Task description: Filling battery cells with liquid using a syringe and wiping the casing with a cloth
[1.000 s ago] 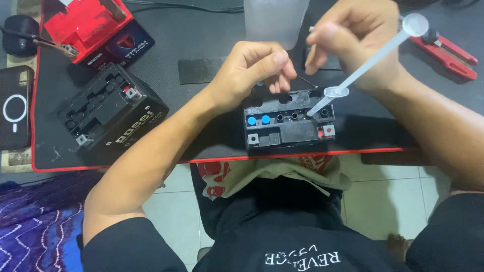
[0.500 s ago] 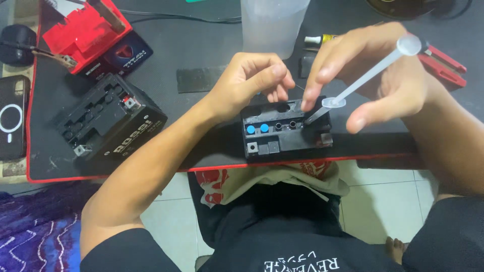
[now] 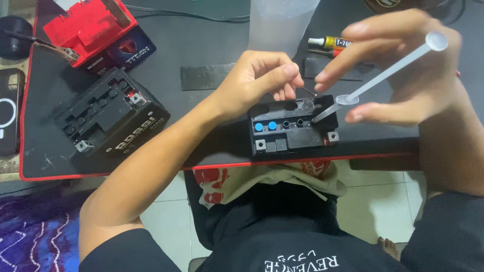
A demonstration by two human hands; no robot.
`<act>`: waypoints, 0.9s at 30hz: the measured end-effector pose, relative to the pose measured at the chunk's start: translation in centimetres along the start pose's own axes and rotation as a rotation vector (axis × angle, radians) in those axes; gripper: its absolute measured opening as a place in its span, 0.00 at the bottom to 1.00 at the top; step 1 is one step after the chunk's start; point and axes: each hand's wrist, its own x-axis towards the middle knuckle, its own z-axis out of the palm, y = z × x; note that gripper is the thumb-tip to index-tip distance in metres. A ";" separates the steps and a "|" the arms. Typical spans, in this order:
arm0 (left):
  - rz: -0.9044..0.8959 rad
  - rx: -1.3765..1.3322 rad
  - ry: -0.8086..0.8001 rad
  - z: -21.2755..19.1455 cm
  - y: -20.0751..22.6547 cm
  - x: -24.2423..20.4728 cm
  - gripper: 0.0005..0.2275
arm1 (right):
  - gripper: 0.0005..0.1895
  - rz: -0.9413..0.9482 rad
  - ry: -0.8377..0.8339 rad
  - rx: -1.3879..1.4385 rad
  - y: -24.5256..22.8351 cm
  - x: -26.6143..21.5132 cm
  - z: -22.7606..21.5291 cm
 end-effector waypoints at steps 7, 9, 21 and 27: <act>-0.006 0.030 0.038 0.2 0.7 -0.3 0.16 | 0.72 0.062 0.167 -0.048 -1.0 -3.1 0.9; 0.000 0.026 0.033 0.3 0.6 -0.3 0.16 | 0.57 -0.024 0.164 -0.155 -1.8 -3.2 1.7; 0.007 0.056 0.042 0.4 1.0 -0.4 0.16 | 0.60 0.053 0.355 -0.504 -5.2 -3.4 4.5; 0.007 0.031 0.035 0.3 0.3 -0.3 0.16 | 0.69 0.114 0.364 -0.431 -5.6 -4.0 4.1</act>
